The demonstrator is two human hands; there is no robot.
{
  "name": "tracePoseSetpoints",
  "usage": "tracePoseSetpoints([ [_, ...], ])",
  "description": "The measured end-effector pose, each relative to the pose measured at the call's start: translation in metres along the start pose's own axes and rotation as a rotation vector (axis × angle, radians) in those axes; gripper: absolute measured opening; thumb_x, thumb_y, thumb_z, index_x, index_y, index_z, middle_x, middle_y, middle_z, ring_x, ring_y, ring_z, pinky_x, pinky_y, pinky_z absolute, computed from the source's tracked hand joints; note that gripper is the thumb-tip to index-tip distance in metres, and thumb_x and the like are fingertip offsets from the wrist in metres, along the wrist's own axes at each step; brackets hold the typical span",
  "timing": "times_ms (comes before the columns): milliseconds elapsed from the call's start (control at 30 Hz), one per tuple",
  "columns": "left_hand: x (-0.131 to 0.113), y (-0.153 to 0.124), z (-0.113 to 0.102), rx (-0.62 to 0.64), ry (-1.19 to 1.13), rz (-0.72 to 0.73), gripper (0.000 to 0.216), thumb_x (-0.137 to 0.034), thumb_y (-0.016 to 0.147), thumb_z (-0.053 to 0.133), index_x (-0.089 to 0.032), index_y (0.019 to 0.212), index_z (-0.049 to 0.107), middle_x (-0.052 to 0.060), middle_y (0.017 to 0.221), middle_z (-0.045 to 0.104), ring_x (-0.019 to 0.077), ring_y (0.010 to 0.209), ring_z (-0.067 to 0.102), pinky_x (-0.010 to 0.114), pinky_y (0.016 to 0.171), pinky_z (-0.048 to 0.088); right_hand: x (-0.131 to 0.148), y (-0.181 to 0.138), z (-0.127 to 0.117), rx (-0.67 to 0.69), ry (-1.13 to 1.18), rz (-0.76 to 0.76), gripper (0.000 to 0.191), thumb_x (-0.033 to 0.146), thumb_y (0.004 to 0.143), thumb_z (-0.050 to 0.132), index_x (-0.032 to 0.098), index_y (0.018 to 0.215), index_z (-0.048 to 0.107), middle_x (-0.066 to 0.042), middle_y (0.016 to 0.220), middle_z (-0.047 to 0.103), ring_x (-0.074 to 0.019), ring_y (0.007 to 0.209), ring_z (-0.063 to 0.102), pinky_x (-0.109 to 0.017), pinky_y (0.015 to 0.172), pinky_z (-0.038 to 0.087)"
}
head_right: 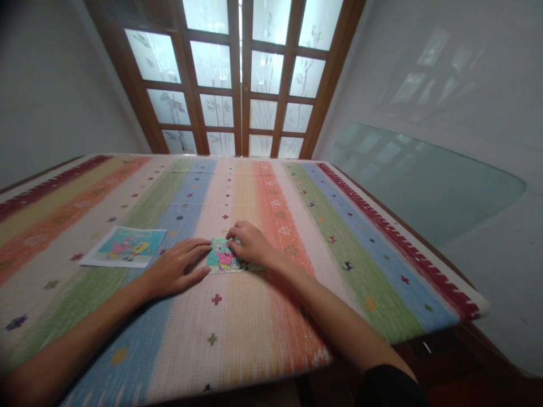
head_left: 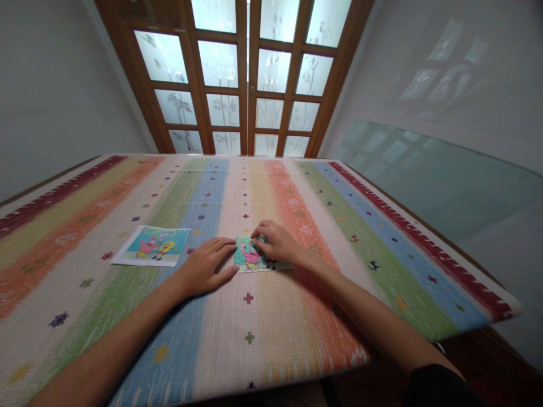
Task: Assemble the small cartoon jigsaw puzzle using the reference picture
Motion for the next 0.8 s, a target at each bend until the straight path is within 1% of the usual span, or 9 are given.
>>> tracePoseSetpoints([
  [100, 0.000, 0.000, 0.000, 0.003, -0.006, -0.005, 0.037, -0.043, 0.100, 0.052, -0.019, 0.127, 0.060, 0.014, 0.133, 0.064, 0.0306, 0.123, 0.060, 0.050, 0.105, 0.049, 0.000, -0.009, -0.002, -0.049, -0.076, 0.033, 0.010, 0.015, 0.093, 0.066, 0.014, 0.091, 0.076, -0.008, 0.092, 0.065, -0.0199, 0.089, 0.057, -0.031, 0.081, 0.044],
  [167, 0.000, 0.000, 0.000, 0.000, -0.005, -0.007, 0.037, -0.043, 0.100, 0.053, -0.019, 0.128, 0.060, 0.014, 0.133, 0.064, 0.0305, 0.123, 0.060, 0.050, 0.106, 0.048, 0.006, -0.016, -0.001, -0.055, -0.104, -0.029, 0.013, 0.018, 0.095, 0.065, 0.015, 0.093, 0.077, -0.008, 0.094, 0.066, -0.0209, 0.091, 0.056, -0.032, 0.081, 0.044],
  [267, 0.001, 0.000, 0.000, -0.001, -0.002, -0.005, 0.038, -0.042, 0.099, 0.053, -0.018, 0.128, 0.060, 0.015, 0.133, 0.064, 0.0306, 0.124, 0.060, 0.050, 0.106, 0.048, 0.019, -0.026, 0.002, -0.029, -0.153, -0.171, 0.017, 0.023, 0.098, 0.062, 0.016, 0.098, 0.077, -0.009, 0.099, 0.067, -0.0229, 0.094, 0.054, -0.034, 0.084, 0.043],
  [333, 0.001, 0.000, 0.001, -0.002, -0.005, -0.001, 0.039, -0.042, 0.099, 0.054, -0.017, 0.128, 0.060, 0.015, 0.133, 0.064, 0.0309, 0.124, 0.060, 0.050, 0.107, 0.047, 0.024, -0.032, 0.004, -0.009, -0.188, -0.218, 0.022, 0.027, 0.102, 0.058, 0.017, 0.099, 0.077, -0.009, 0.100, 0.068, -0.0236, 0.094, 0.052, -0.036, 0.085, 0.042],
  [467, 0.002, 0.000, 0.001, -0.003, -0.001, -0.001, 0.038, -0.042, 0.099, 0.054, -0.017, 0.127, 0.060, 0.015, 0.132, 0.064, 0.0305, 0.124, 0.060, 0.049, 0.107, 0.047, 0.025, -0.037, 0.007, -0.004, -0.207, -0.239, 0.028, 0.030, 0.106, 0.053, 0.017, 0.100, 0.076, -0.009, 0.104, 0.068, -0.0233, 0.096, 0.052, -0.037, 0.089, 0.039],
  [633, 0.001, 0.000, 0.000, 0.000, -0.004, -0.005, 0.038, -0.041, 0.099, 0.054, -0.018, 0.128, 0.060, 0.015, 0.133, 0.064, 0.0306, 0.123, 0.060, 0.050, 0.107, 0.047, 0.027, -0.036, 0.011, 0.004, -0.228, -0.271, 0.027, 0.034, 0.108, 0.051, 0.017, 0.109, 0.073, -0.009, 0.112, 0.069, -0.0239, 0.100, 0.053, -0.038, 0.093, 0.038],
  [800, 0.000, 0.001, -0.001, -0.010, 0.001, -0.005, 0.037, -0.042, 0.099, 0.054, -0.018, 0.127, 0.061, 0.015, 0.132, 0.065, 0.0308, 0.123, 0.060, 0.049, 0.106, 0.048, 0.036, -0.033, 0.012, 0.017, -0.252, -0.300, 0.025, 0.035, 0.106, 0.054, 0.017, 0.112, 0.071, -0.010, 0.112, 0.068, -0.0250, 0.099, 0.054, -0.039, 0.091, 0.039],
])
Point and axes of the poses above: each hand's wrist, its own y-axis towards the middle knuckle, its own z-axis out of the palm, x = y × z, the point moved 6 cm from there along y, towards the middle knuckle
